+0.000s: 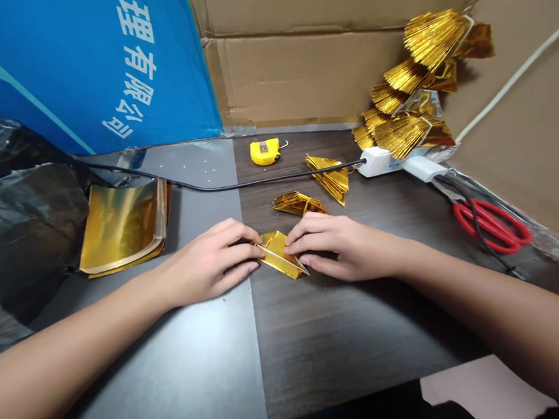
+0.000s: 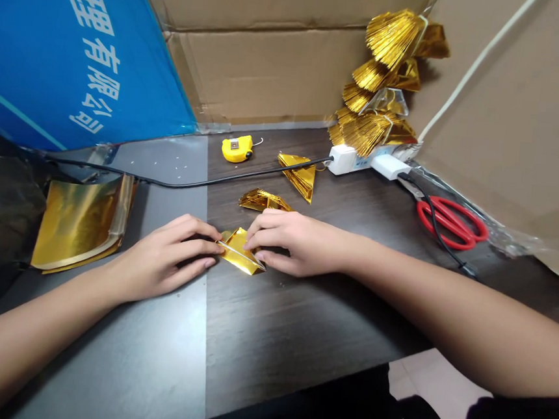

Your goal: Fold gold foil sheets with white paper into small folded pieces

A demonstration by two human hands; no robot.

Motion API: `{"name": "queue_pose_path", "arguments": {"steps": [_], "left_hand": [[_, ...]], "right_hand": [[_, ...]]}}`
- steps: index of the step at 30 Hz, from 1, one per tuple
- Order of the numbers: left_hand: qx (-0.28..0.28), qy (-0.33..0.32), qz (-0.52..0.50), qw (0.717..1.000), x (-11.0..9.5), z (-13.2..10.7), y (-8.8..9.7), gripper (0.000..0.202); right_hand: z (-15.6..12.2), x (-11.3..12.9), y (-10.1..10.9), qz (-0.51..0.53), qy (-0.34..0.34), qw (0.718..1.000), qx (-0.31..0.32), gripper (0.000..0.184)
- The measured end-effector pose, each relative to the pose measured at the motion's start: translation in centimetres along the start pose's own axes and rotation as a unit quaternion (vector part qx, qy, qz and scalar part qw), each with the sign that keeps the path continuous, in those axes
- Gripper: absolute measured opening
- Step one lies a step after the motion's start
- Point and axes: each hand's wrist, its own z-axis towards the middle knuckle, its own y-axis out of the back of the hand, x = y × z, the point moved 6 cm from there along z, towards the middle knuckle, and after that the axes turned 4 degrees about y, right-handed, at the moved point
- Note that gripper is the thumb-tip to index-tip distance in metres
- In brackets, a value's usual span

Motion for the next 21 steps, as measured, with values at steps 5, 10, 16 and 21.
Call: {"name": "queue_pose_path", "arguments": {"steps": [5, 10, 16, 21], "left_hand": [[-0.012, 0.001, -0.005, 1.0, 0.12, -0.03, 0.01, 0.02], [-0.033, 0.006, -0.013, 0.999, 0.2, -0.04, 0.21, 0.026], [-0.038, 0.006, -0.002, 0.999, 0.2, 0.02, 0.24, 0.028], [-0.047, 0.007, -0.008, 0.999, 0.53, -0.32, -0.12, 0.023]], "right_hand": [[0.02, 0.22, 0.28, 0.023, -0.004, 1.0, 0.017, 0.016], [-0.08, -0.1, 0.51, 0.037, -0.029, 0.999, 0.024, 0.01], [-0.24, -0.23, 0.62, 0.041, -0.033, 0.998, 0.04, 0.012], [-0.53, -0.37, 0.74, 0.043, -0.029, 0.997, 0.053, 0.01]]}}
